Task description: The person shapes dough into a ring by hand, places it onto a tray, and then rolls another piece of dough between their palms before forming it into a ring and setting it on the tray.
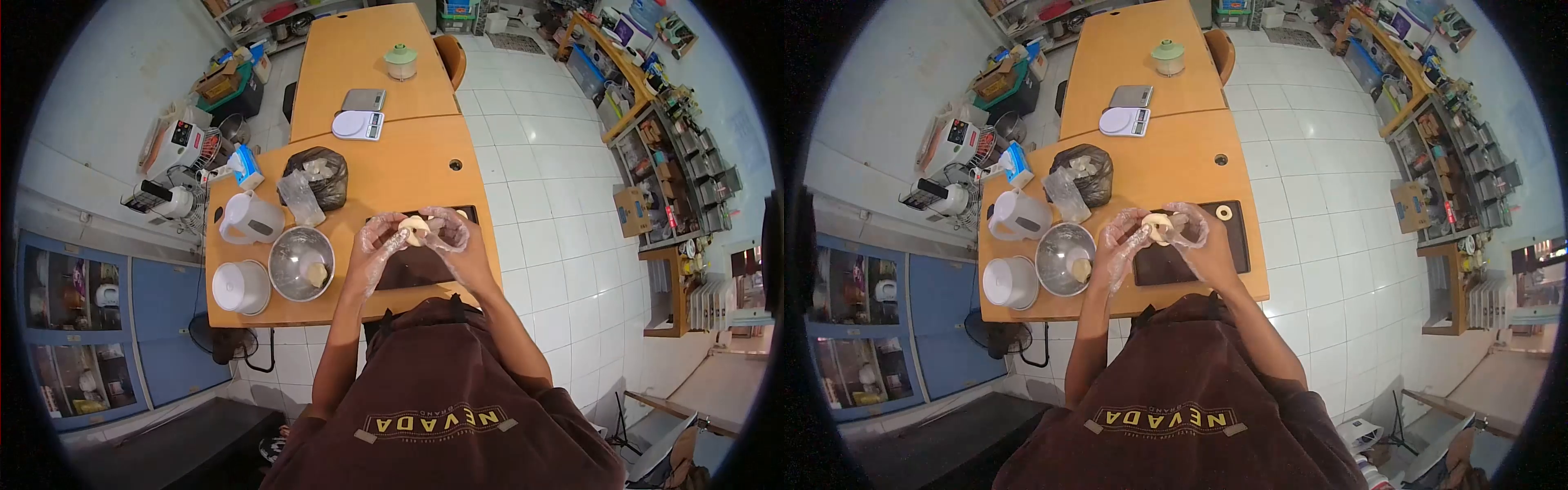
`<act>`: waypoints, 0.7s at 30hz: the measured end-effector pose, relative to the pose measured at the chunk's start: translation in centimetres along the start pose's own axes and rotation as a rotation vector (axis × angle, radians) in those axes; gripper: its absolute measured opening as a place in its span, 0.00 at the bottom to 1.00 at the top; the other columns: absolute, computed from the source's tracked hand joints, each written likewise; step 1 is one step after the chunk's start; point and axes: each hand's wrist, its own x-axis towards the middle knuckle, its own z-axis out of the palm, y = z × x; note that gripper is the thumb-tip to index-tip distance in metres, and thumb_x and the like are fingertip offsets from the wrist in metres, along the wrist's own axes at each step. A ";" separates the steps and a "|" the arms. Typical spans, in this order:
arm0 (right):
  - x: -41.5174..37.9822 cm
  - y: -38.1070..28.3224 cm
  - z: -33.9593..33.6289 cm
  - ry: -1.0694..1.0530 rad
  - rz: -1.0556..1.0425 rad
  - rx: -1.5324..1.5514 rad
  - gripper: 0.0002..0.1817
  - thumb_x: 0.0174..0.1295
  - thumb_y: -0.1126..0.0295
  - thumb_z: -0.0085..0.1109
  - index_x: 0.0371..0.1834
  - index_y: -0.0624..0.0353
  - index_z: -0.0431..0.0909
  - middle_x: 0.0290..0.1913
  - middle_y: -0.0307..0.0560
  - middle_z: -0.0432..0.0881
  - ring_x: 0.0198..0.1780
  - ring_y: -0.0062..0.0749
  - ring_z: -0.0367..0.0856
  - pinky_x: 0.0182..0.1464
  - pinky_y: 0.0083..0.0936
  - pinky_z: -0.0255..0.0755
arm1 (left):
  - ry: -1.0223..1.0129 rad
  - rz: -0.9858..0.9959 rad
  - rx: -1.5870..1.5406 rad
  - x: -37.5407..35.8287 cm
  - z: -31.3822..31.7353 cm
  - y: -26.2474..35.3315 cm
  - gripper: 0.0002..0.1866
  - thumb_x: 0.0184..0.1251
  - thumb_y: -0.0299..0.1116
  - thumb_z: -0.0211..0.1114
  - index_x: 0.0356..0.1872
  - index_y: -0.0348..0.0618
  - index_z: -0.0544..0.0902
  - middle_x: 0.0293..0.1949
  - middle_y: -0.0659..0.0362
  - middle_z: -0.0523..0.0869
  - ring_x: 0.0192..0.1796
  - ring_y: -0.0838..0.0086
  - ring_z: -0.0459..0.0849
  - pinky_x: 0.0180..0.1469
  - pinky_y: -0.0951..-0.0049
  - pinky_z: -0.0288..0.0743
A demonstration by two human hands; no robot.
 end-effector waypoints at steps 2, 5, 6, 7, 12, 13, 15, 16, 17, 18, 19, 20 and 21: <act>0.1 -0.2 -0.6 -0.053 0.076 0.157 0.25 0.69 0.73 0.71 0.68 0.64 0.79 0.51 0.45 0.89 0.57 0.26 0.85 0.64 0.27 0.75 | 0.012 0.061 0.141 0.4 0.1 0.3 0.14 0.76 0.25 0.69 0.58 0.35 0.82 0.50 0.59 0.88 0.50 0.79 0.85 0.53 0.76 0.81; 0.3 -0.3 -1.1 -0.096 0.122 0.358 0.28 0.69 0.72 0.72 0.71 0.63 0.76 0.53 0.45 0.89 0.58 0.26 0.85 0.68 0.28 0.72 | 0.010 0.065 0.240 0.8 0.5 1.1 0.14 0.76 0.26 0.69 0.58 0.35 0.82 0.51 0.60 0.87 0.51 0.79 0.84 0.53 0.76 0.80; 0.4 -0.2 -1.1 -0.088 0.131 0.380 0.29 0.69 0.71 0.72 0.72 0.63 0.76 0.53 0.45 0.89 0.58 0.26 0.85 0.68 0.28 0.72 | 0.009 0.049 0.241 1.0 0.6 1.2 0.14 0.77 0.26 0.69 0.59 0.35 0.82 0.51 0.60 0.87 0.53 0.78 0.85 0.55 0.75 0.80; 0.5 -0.1 -1.0 -0.078 0.142 0.404 0.30 0.69 0.71 0.73 0.73 0.63 0.75 0.53 0.45 0.89 0.57 0.26 0.85 0.69 0.29 0.72 | 0.009 0.030 0.244 1.1 0.6 1.4 0.15 0.77 0.26 0.69 0.60 0.35 0.82 0.52 0.60 0.87 0.54 0.77 0.85 0.57 0.74 0.79; 1.0 0.8 -1.1 -0.089 0.123 0.424 0.29 0.70 0.71 0.72 0.73 0.63 0.75 0.52 0.44 0.89 0.56 0.26 0.85 0.66 0.28 0.74 | -0.016 0.031 0.226 1.4 1.0 1.4 0.14 0.78 0.26 0.67 0.60 0.34 0.82 0.51 0.60 0.88 0.52 0.79 0.84 0.55 0.75 0.79; 1.1 0.9 -1.2 -0.091 0.117 0.429 0.29 0.70 0.71 0.72 0.73 0.63 0.75 0.52 0.44 0.89 0.55 0.25 0.85 0.65 0.28 0.75 | -0.026 0.035 0.225 1.6 1.2 1.5 0.14 0.78 0.26 0.67 0.59 0.34 0.82 0.51 0.60 0.88 0.51 0.80 0.84 0.54 0.76 0.78; 1.2 1.6 -1.4 -0.101 0.113 0.431 0.29 0.70 0.71 0.72 0.72 0.63 0.76 0.50 0.43 0.88 0.53 0.24 0.84 0.61 0.26 0.75 | -0.010 0.022 0.241 1.8 1.2 0.9 0.15 0.79 0.27 0.66 0.61 0.34 0.82 0.51 0.59 0.88 0.52 0.79 0.84 0.55 0.76 0.78; 1.3 1.9 -1.5 -0.107 0.110 0.431 0.28 0.70 0.71 0.72 0.72 0.63 0.76 0.50 0.42 0.88 0.53 0.24 0.84 0.59 0.25 0.75 | -0.001 0.018 0.248 2.0 1.3 0.7 0.15 0.79 0.27 0.66 0.61 0.33 0.82 0.52 0.59 0.88 0.53 0.79 0.84 0.56 0.76 0.78; 1.3 2.2 -1.6 -0.094 0.102 0.445 0.28 0.70 0.71 0.71 0.72 0.63 0.76 0.50 0.42 0.88 0.52 0.23 0.83 0.57 0.24 0.75 | -0.005 0.003 0.252 2.0 1.3 0.7 0.15 0.79 0.27 0.66 0.61 0.33 0.82 0.52 0.58 0.88 0.54 0.78 0.85 0.57 0.75 0.78; 1.3 2.4 -1.6 -0.082 0.092 0.458 0.28 0.70 0.72 0.71 0.72 0.63 0.76 0.49 0.41 0.88 0.52 0.22 0.83 0.56 0.23 0.75 | -0.008 -0.011 0.255 2.1 1.5 0.9 0.16 0.79 0.27 0.66 0.62 0.33 0.82 0.53 0.58 0.88 0.54 0.77 0.85 0.58 0.74 0.79; 1.3 2.4 -1.6 -0.069 0.083 0.472 0.28 0.70 0.72 0.71 0.72 0.63 0.76 0.49 0.41 0.87 0.51 0.22 0.82 0.54 0.23 0.75 | -0.011 -0.025 0.259 2.1 1.6 1.1 0.16 0.79 0.27 0.66 0.62 0.32 0.81 0.53 0.57 0.87 0.55 0.77 0.85 0.59 0.74 0.79; 1.3 2.4 -1.5 -0.043 0.080 0.474 0.28 0.70 0.72 0.71 0.72 0.63 0.76 0.50 0.41 0.87 0.52 0.22 0.82 0.54 0.23 0.75 | -0.042 -0.035 0.241 2.2 1.5 1.1 0.16 0.79 0.28 0.66 0.62 0.32 0.81 0.54 0.56 0.87 0.56 0.75 0.85 0.60 0.72 0.80; 1.3 2.5 -1.4 -0.019 0.078 0.475 0.28 0.70 0.73 0.71 0.72 0.63 0.76 0.50 0.40 0.87 0.52 0.22 0.83 0.54 0.22 0.75 | -0.071 -0.044 0.222 2.2 1.3 1.0 0.17 0.80 0.29 0.66 0.62 0.32 0.80 0.55 0.55 0.87 0.57 0.74 0.86 0.60 0.70 0.82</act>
